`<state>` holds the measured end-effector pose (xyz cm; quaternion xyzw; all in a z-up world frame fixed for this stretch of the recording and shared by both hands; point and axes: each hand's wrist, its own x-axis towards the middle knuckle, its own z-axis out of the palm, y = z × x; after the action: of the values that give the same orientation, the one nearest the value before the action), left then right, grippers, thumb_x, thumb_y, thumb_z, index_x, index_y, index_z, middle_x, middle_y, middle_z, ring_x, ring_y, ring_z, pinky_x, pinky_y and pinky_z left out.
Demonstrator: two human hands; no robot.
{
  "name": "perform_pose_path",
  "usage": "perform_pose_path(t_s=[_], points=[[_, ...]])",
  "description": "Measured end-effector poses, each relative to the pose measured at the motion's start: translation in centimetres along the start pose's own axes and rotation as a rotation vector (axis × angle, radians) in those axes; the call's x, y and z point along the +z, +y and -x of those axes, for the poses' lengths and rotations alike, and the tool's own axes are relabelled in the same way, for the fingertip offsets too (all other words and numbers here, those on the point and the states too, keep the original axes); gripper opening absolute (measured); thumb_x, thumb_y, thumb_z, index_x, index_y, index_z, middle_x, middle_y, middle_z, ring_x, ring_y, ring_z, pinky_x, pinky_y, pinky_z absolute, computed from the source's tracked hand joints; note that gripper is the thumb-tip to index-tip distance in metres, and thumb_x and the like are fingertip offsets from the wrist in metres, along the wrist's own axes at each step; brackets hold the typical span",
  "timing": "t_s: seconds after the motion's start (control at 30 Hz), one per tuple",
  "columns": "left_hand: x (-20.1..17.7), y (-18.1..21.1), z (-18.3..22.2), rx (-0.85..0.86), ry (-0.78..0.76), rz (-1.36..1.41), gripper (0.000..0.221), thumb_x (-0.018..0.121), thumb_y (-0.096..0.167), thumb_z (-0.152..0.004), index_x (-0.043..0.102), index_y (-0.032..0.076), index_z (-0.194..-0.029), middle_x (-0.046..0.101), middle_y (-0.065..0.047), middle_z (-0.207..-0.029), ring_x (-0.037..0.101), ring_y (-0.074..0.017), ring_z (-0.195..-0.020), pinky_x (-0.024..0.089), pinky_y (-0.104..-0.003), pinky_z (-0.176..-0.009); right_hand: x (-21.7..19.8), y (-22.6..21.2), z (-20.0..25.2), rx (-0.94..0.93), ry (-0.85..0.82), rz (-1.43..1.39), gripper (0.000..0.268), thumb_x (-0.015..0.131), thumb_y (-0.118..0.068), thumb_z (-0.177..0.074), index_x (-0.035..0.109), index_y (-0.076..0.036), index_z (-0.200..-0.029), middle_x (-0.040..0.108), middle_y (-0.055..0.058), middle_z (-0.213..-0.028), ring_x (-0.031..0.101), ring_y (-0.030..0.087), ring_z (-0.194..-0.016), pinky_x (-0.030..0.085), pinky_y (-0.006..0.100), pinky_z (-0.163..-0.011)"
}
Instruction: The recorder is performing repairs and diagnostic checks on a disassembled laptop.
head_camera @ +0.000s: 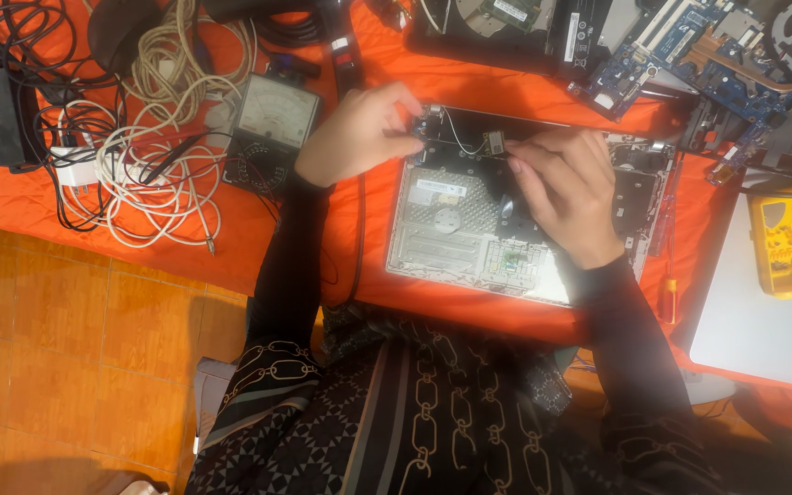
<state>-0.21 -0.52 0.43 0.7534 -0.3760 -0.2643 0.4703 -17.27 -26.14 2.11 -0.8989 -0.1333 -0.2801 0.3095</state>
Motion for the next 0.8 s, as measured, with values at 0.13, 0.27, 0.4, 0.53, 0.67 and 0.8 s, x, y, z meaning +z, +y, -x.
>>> perform_pose_path(t_s=[0.13,0.27,0.4,0.53,0.67,0.8], points=[[0.0,0.2,0.1,-0.01,0.003,-0.007,0.031,0.078,0.012,-0.091,0.062,0.0,-0.115,0.077,-0.009,-0.085,0.075,-0.0157,-0.078,0.055,-0.028,-0.071,0.0,0.0,0.1,0.001,-0.005,0.0,0.014,0.08,-0.002,-0.099,0.076,-0.003,-0.112,0.067,0.007,-0.107,0.064,0.027,-0.1,0.047,0.04,-0.089],[0.1,0.0,0.0,0.015,0.005,-0.038,0.032,0.078,0.011,-0.091,0.062,0.0,-0.116,0.077,-0.009,-0.084,0.075,-0.0157,-0.077,0.054,-0.028,-0.07,0.0,0.1,0.0,-0.01,-0.009,0.002,0.014,0.08,-0.002,-0.099,0.076,-0.003,-0.112,0.067,0.008,-0.107,0.063,0.027,-0.1,0.047,0.04,-0.089],[0.0,-0.1,-0.1,-0.004,-0.025,-0.01,0.031,0.075,0.01,-0.092,0.061,0.001,-0.117,0.076,-0.009,-0.082,0.075,-0.0153,-0.074,0.055,-0.028,-0.068,0.0,0.1,0.0,-0.022,-0.013,0.0,0.014,0.081,-0.003,-0.099,0.076,-0.003,-0.112,0.066,0.008,-0.106,0.063,0.027,-0.099,0.046,0.04,-0.088],[-0.1,0.6,0.1,0.037,-0.029,-0.01,0.03,0.076,0.009,-0.093,0.06,0.0,-0.118,0.077,-0.01,-0.086,0.076,-0.0155,-0.079,0.056,-0.028,-0.071,0.0,-0.1,-0.2,-0.016,-0.01,0.019,0.014,0.081,-0.004,-0.098,0.076,-0.003,-0.112,0.066,0.008,-0.105,0.063,0.026,-0.099,0.046,0.04,-0.088],[0.0,1.0,-0.2,0.054,-0.024,-0.04,0.027,0.073,0.01,-0.096,0.06,0.001,-0.118,0.078,-0.009,-0.092,0.078,-0.0153,-0.083,0.058,-0.027,-0.072,-0.7,-0.1,-0.5,-0.043,-0.01,0.038,0.014,0.08,-0.007,-0.097,0.076,-0.003,-0.109,0.068,0.007,-0.105,0.063,0.025,-0.099,0.047,0.039,-0.088],[0.0,1.5,-0.3,0.074,-0.009,-0.119,0.031,0.076,0.012,-0.096,0.06,0.001,-0.12,0.076,-0.01,-0.092,0.077,-0.0177,-0.085,0.057,-0.029,-0.074,-0.7,0.4,-0.3,-0.065,0.029,-0.035,0.016,0.079,-0.01,-0.097,0.077,-0.004,-0.111,0.071,0.007,-0.106,0.065,0.023,-0.098,0.047,0.038,-0.087]])
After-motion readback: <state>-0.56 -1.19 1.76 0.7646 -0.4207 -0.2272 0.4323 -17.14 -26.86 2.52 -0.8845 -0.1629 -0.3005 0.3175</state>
